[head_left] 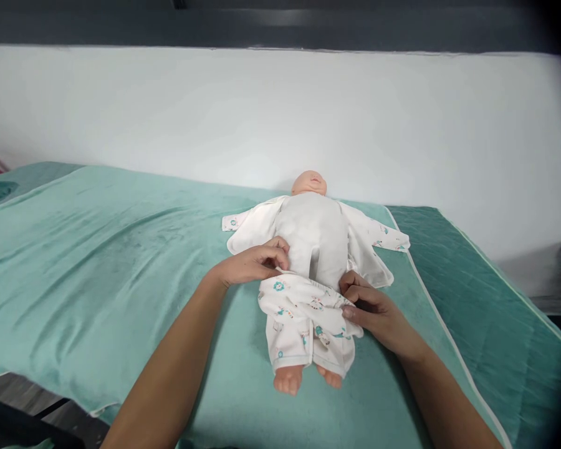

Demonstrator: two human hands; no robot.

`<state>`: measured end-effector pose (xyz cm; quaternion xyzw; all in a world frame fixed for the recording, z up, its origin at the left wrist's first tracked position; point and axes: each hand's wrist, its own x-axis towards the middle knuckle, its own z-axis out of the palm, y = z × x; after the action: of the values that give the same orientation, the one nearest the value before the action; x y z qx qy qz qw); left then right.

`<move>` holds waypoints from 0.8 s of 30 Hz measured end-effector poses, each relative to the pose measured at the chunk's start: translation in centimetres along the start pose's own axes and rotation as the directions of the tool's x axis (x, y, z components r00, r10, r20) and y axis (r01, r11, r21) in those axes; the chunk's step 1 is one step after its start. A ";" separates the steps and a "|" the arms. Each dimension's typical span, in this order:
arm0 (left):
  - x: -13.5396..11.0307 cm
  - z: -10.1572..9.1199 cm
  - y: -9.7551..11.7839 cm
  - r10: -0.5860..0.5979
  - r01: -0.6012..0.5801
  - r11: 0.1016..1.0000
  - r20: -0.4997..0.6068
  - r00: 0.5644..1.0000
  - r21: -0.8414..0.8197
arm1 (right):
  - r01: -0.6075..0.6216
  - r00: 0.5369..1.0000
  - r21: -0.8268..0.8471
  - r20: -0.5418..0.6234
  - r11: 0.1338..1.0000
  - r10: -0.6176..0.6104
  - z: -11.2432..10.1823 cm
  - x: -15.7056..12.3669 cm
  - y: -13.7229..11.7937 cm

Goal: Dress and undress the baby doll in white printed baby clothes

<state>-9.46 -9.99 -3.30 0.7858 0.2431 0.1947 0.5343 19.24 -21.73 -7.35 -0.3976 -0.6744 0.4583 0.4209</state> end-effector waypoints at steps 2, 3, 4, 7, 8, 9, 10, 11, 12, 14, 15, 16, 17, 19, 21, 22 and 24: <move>0.2 0.3 -0.2 0.020 -0.022 0.999 -0.064 0.998 -0.026 | -0.012 1.000 0.021 -0.017 1.000 0.012 0.0 0.0 0.1; 0.3 0.5 -0.3 0.019 -0.024 0.999 -0.101 0.995 -0.048 | -0.017 0.999 0.037 -0.032 0.999 0.018 0.0 0.0 0.2; 0.4 0.7 -0.4 0.009 -0.020 0.997 -0.145 0.989 -0.076 | -0.022 0.998 0.062 -0.055 0.998 0.025 0.0 0.0 0.3; 0.6 1.1 -0.8 -0.028 -0.025 0.983 -0.284 0.958 -0.179 | -0.045 0.985 0.203 -0.152 0.978 0.077 0.1 -0.1 0.8; 0.7 1.2 -0.9 -0.034 -0.036 0.977 -0.323 0.946 -0.208 | -0.058 0.976 0.263 -0.186 0.963 0.110 0.2 -0.2 1.0; 0.8 1.3 -1.1 -0.037 -0.049 0.971 -0.354 0.934 -0.232 | -0.075 0.965 0.320 -0.216 0.944 0.150 0.2 -0.2 1.1; 0.9 1.4 -1.3 -0.041 -0.061 0.965 -0.378 0.925 -0.255 | -0.091 0.952 0.372 -0.241 0.924 0.191 0.2 -0.2 1.2; 1.0 1.4 -1.4 -0.050 -0.068 0.958 -0.397 0.917 -0.277 | -0.105 0.938 0.415 -0.259 0.904 0.228 0.2 -0.2 1.2; 1.2 1.4 -1.6 -0.061 -0.071 0.952 -0.412 0.909 -0.299 | -0.119 0.926 0.448 -0.271 0.886 0.262 0.2 -0.2 1.2; 1.5 1.5 -2.0 -0.091 -0.071 0.939 -0.440 0.893 -0.337 | -0.131 0.907 0.490 -0.291 0.862 0.304 0.2 -0.2 1.0; 1.7 1.5 -2.2 -0.107 -0.070 0.934 -0.463 0.880 -0.350 | -0.132 0.900 0.501 -0.301 0.855 0.315 0.1 -0.1 0.9; 1.8 1.5 -2.4 -0.124 -0.071 0.931 -0.493 0.861 -0.358 | -0.130 0.894 0.509 -0.312 0.851 0.323 0.1 -0.1 0.8; 2.0 1.5 -2.6 -0.140 -0.073 0.930 -0.528 0.837 -0.361 | -0.124 0.888 0.514 -0.324 0.849 0.326 0.0 0.0 0.7; 2.3 1.4 -3.1 -0.169 -0.075 0.933 -0.611 0.773 -0.353 | -0.099 0.882 0.521 -0.348 0.848 0.317 -0.1 0.1 0.6; 2.6 1.3 -3.7 -0.197 -0.063 0.941 -0.690 0.697 -0.332 | -0.072 0.887 0.531 -0.353 0.845 0.297 -0.2 0.3 0.5; 2.7 1.3 -4.0 -0.211 -0.051 0.946 -0.725 0.656 -0.321 | -0.053 0.890 0.537 -0.358 0.842 0.284 -0.3 0.4 0.5; 3.0 1.2 -4.5 -0.222 -0.018 0.957 -0.770 0.599 -0.290 | -0.007 0.893 0.539 -0.375 0.843 0.248 -0.4 0.6 0.6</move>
<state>-7.16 -7.72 -7.76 0.5220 0.4713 0.5231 0.4815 19.49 -20.87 -7.72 -0.4040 -0.3853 0.5527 0.6188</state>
